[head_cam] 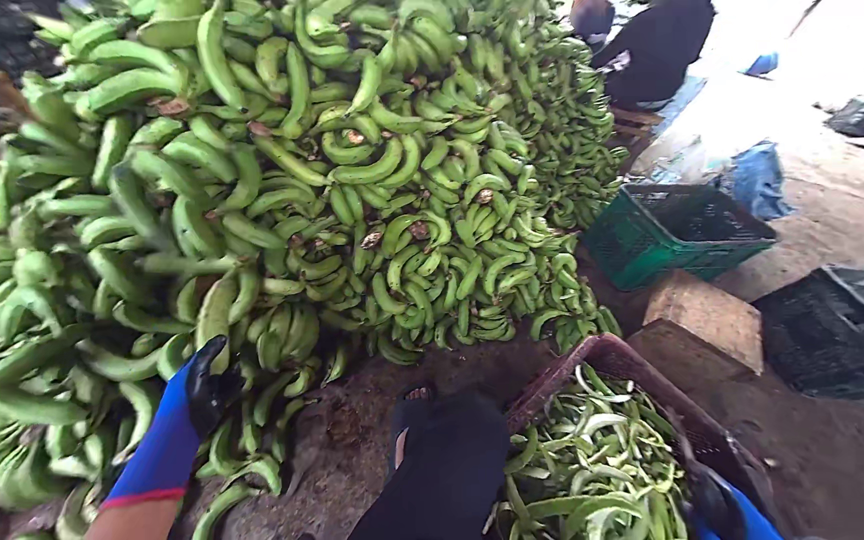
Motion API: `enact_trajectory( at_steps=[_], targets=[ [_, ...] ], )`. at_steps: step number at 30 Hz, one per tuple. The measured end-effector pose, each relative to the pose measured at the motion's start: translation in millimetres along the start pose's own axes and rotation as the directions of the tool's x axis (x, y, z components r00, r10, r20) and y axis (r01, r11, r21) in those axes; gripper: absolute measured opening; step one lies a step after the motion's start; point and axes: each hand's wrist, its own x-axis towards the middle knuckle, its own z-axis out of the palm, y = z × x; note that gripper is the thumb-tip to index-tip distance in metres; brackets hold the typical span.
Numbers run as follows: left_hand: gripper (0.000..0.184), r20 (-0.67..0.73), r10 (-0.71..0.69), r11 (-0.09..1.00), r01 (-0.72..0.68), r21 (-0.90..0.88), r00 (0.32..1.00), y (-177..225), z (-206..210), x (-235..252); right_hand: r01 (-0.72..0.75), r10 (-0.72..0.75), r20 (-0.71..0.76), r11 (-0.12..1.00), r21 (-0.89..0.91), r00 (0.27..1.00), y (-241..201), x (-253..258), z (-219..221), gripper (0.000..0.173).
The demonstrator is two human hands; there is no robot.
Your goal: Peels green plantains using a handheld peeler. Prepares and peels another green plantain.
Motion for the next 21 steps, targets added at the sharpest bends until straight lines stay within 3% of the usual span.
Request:
enact_trajectory(
  at_steps=[5,7,8,10,12,14,15,16,18,21],
  targets=[
    [0.026,0.238,0.034,0.995,-0.055,0.083,0.971,4.1,53.4,-62.8,0.056,-0.049,-0.053,0.988,0.146,0.997,-39.5,-6.2,-6.7,0.063],
    [0.033,0.415,-0.01,0.967,-0.097,0.237,0.91,10.3,82.6,-98.5,0.17,-0.146,-0.119,0.961,0.219,0.982,-45.8,-5.9,-4.6,0.062],
    [0.036,0.541,-0.04,0.95,-0.135,0.28,0.84,11.9,98.0,-112.9,0.249,-0.211,-0.169,0.937,0.247,0.963,-47.3,-4.8,-2.5,0.062],
    [0.035,0.769,-0.119,0.951,-0.151,0.27,0.628,14.7,133.3,-135.5,0.381,-0.299,-0.275,0.866,0.323,0.914,-48.9,-4.9,-1.4,0.063],
    [0.038,0.913,-0.224,0.95,-0.134,0.283,0.341,22.0,169.3,-155.8,0.462,-0.292,-0.386,0.743,0.484,0.875,-42.5,-9.6,-0.4,0.064],
    [0.027,0.957,-0.29,0.953,-0.091,0.288,-0.009,24.5,209.0,-177.0,0.543,-0.212,-0.512,0.5,0.675,0.832,-40.0,-16.3,-7.5,0.055],
    [0.023,0.932,-0.305,0.952,-0.069,0.297,-0.198,22.7,230.8,-188.0,0.588,-0.207,-0.554,0.385,0.712,0.806,-38.2,-18.1,-16.8,0.054],
    [0.024,0.887,-0.308,0.95,-0.063,0.305,-0.344,19.1,252.6,-200.8,0.641,-0.202,-0.61,0.312,0.701,0.766,-37.7,-18.8,-27.8,0.049],
    [0.029,0.836,-0.275,0.95,0.001,0.314,-0.475,9.1,289.0,-231.2,0.726,-0.142,-0.713,0.191,0.661,0.686,-30.2,-20.9,-44.6,0.039],
    [0.06,0.805,-0.095,0.892,0.309,0.33,-0.585,-20.2,331.6,-261.1,0.74,-0.163,-0.75,-0.132,0.66,0.641,-9.7,-35.9,-58.3,0.038]
  ],
)
